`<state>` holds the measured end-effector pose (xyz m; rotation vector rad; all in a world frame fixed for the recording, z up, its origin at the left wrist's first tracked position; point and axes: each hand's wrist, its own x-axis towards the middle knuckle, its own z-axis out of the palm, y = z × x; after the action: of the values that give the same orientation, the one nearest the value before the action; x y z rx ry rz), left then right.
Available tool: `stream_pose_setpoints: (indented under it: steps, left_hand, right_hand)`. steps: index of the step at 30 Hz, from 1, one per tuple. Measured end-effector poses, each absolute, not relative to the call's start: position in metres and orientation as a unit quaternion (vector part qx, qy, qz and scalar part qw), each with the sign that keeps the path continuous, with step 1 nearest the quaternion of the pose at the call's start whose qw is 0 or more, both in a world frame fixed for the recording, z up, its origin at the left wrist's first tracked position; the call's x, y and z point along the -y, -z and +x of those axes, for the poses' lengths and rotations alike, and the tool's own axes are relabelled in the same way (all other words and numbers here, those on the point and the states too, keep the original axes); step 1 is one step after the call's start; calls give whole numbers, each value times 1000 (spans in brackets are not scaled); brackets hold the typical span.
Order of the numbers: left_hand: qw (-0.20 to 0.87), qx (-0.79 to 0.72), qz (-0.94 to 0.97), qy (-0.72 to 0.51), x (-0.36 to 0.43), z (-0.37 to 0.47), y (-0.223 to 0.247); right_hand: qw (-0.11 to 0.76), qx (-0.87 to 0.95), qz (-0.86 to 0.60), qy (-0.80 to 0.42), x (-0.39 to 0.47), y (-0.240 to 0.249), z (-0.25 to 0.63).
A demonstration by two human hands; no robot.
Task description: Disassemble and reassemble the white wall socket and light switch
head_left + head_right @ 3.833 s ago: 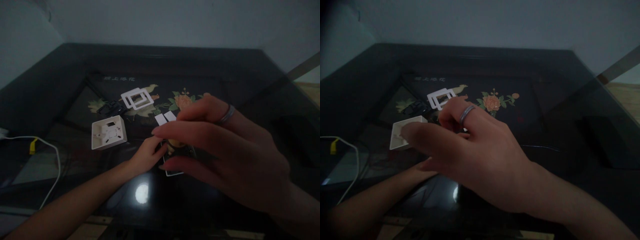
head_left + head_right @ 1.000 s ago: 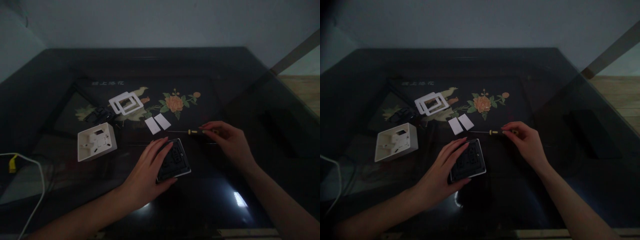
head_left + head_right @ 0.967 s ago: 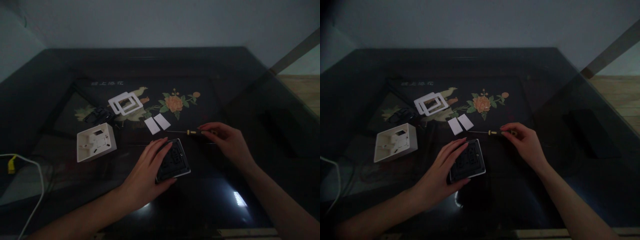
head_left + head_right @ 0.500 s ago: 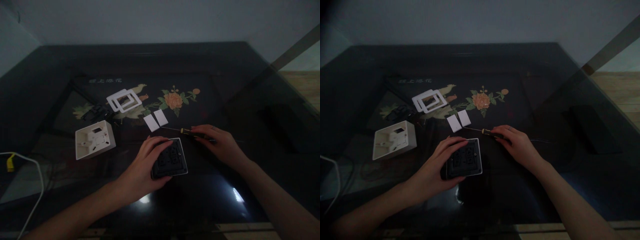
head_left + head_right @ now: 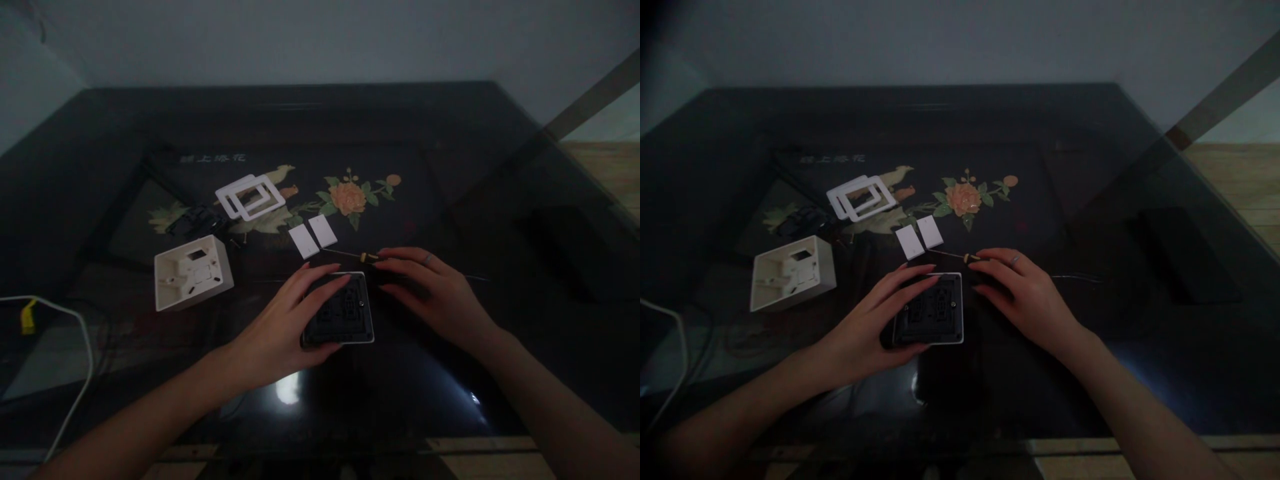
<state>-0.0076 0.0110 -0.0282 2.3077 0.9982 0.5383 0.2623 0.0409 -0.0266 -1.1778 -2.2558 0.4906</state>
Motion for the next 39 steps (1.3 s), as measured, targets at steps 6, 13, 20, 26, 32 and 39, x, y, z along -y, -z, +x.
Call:
stream_pose_setpoints:
  steps: [6, 13, 20, 26, 32, 39]
  left_hand:
    - [283, -374, 857, -213, -11, -8, 27]
    - [265, -362, 867, -216, -14, -10, 25]
    - [193, -341, 887, -244, -20, -15, 29]
    - [183, -343, 885, -255, -22, -16, 27]
    - [213, -348, 878, -252, -20, -12, 26]
    - [238, -344, 876, -240, -18, -13, 24]
  right_hand:
    - [214, 861, -370, -275, -20, 21, 239]
    - [213, 862, -369, -274, -16, 23, 232]
    - [211, 886, -337, -240, -21, 24, 233]
    - [195, 907, -322, -189, -24, 26, 234]
    - [178, 927, -297, -144, -23, 24, 235]
    - [192, 936, -278, -98, -23, 23, 233]
